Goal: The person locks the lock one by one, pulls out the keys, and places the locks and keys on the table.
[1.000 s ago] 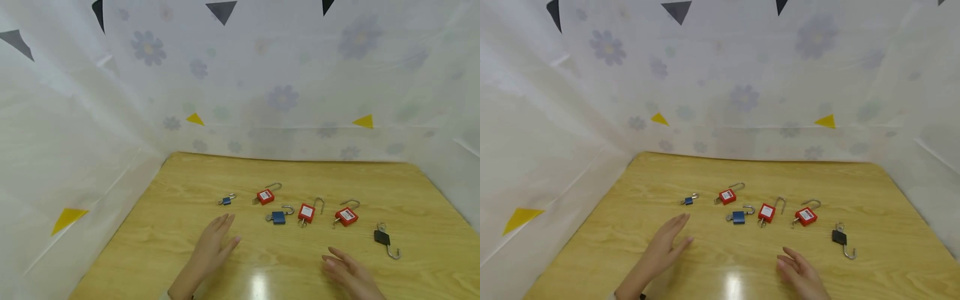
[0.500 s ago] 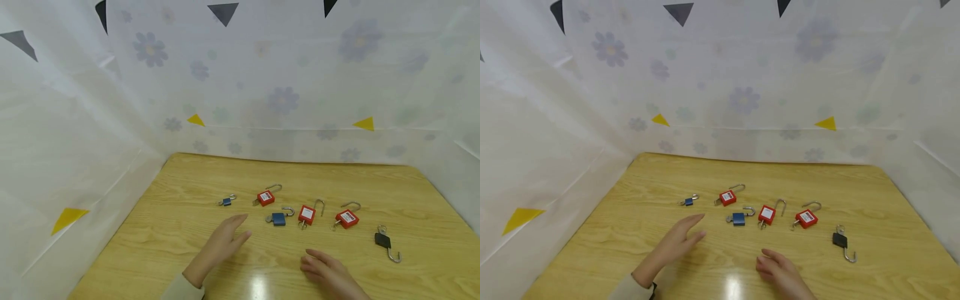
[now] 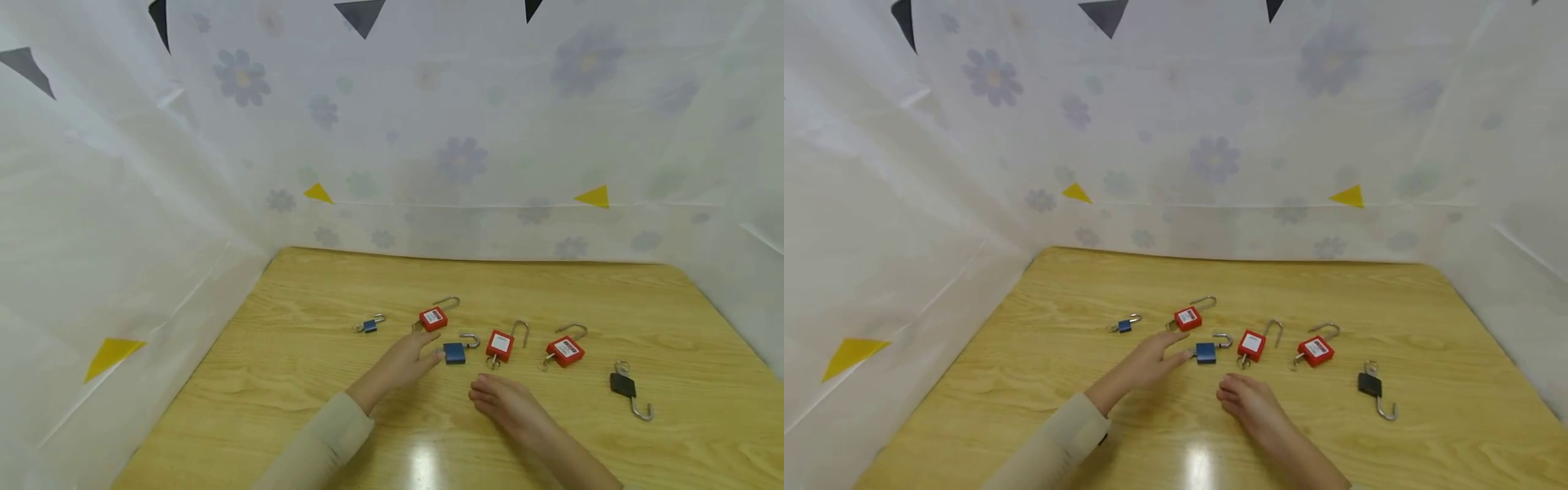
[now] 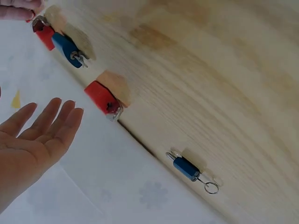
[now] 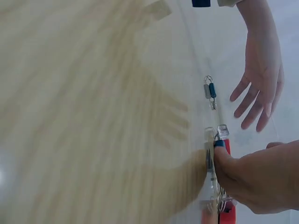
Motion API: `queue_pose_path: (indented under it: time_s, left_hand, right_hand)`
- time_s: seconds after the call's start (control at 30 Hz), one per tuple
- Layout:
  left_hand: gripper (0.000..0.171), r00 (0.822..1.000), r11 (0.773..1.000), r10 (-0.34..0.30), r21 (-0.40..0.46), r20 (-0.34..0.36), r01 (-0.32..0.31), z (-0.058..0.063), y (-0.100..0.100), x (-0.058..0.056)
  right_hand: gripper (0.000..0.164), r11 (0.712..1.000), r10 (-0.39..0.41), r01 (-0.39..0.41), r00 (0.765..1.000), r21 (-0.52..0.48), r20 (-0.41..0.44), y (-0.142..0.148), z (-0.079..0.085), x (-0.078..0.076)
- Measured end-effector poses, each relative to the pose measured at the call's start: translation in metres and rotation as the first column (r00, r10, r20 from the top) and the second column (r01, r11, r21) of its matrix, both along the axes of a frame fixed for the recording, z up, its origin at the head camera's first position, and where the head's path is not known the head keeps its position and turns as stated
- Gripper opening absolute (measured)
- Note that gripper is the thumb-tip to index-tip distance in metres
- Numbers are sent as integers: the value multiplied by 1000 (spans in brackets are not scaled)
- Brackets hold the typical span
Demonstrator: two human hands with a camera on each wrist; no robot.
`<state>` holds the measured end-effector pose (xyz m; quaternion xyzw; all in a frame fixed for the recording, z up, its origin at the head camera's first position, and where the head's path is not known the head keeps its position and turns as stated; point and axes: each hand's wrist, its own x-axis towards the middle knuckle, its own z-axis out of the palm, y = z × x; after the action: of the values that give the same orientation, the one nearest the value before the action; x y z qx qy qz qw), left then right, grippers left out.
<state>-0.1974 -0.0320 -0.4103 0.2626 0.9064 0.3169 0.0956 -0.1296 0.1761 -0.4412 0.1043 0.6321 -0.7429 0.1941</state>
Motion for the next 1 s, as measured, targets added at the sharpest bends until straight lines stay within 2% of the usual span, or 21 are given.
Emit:
queue_pose_path:
  time_s: [0.13,0.2,0.43,0.63,0.73,0.87,1.0]
  left_hand:
    - [48,999,998,-36,-47,-8,36,-4,16,-15]
    - [47,999,996,-50,-76,-9,49,-6,23,-21]
    - [43,999,988,-36,-148,-15,33,-15,40,-36]
    - [40,1000,978,-29,-205,-11,27,-20,44,-39]
    - [36,1000,981,-20,-195,-1,19,-22,46,-40]
    - [28,1000,991,20,-136,15,-18,-25,48,-42]
    - [19,998,992,56,-112,-8,-56,-29,50,-42]
  right_hand:
    - [52,987,-120,122,992,-101,30,-10,0,-13]
    - [50,977,-149,154,988,-147,42,-15,0,-17]
    - [49,955,-160,173,985,-241,71,-29,2,-25]
    - [50,930,-185,209,977,-303,109,-32,3,-28]
    - [51,918,-196,228,972,-323,128,-32,5,-30]
    - [50,912,-204,241,969,-333,142,-33,7,-31]
    - [50,910,-201,241,968,-338,149,-34,7,-32]
